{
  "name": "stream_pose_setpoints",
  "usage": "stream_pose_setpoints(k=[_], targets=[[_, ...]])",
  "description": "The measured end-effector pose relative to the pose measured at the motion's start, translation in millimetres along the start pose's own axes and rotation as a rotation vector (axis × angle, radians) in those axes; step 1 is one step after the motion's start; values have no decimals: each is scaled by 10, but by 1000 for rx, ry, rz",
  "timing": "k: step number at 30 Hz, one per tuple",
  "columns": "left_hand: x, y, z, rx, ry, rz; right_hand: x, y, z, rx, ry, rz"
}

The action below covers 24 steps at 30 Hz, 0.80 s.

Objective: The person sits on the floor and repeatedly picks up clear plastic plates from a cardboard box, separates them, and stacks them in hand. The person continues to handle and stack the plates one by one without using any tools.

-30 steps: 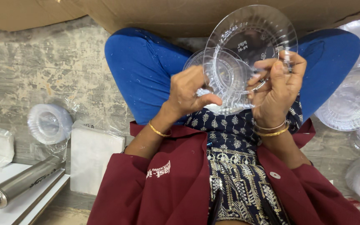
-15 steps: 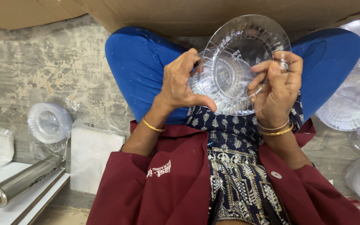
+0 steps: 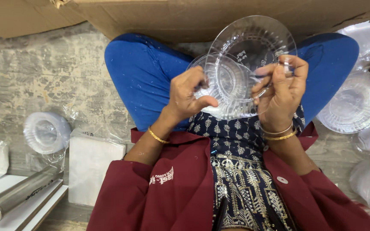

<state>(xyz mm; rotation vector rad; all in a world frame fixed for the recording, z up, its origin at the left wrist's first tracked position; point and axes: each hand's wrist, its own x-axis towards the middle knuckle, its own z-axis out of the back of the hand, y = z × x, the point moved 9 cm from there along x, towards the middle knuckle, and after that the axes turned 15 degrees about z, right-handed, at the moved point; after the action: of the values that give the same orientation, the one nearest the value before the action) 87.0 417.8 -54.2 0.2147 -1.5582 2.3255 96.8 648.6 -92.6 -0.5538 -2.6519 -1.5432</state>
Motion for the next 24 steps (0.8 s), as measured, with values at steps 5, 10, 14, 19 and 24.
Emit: stream_pose_setpoints(k=[5, 10, 14, 19, 24], targets=[[67, -83, 176, -42, -122, 26, 65, 78, -44, -30, 23, 30], [99, 35, 135, -137, -100, 194, 75, 40, -91, -97, 69, 38], [99, -24, 26, -199, -169, 155, 169, 42, -82, -77, 45, 106], [118, -68, -27, -131, -201, 147, 269, 104, -28, -104, 37, 146], [148, -62, -70, -71, -145, 133, 333, 88, 396, -197, -30, 166]])
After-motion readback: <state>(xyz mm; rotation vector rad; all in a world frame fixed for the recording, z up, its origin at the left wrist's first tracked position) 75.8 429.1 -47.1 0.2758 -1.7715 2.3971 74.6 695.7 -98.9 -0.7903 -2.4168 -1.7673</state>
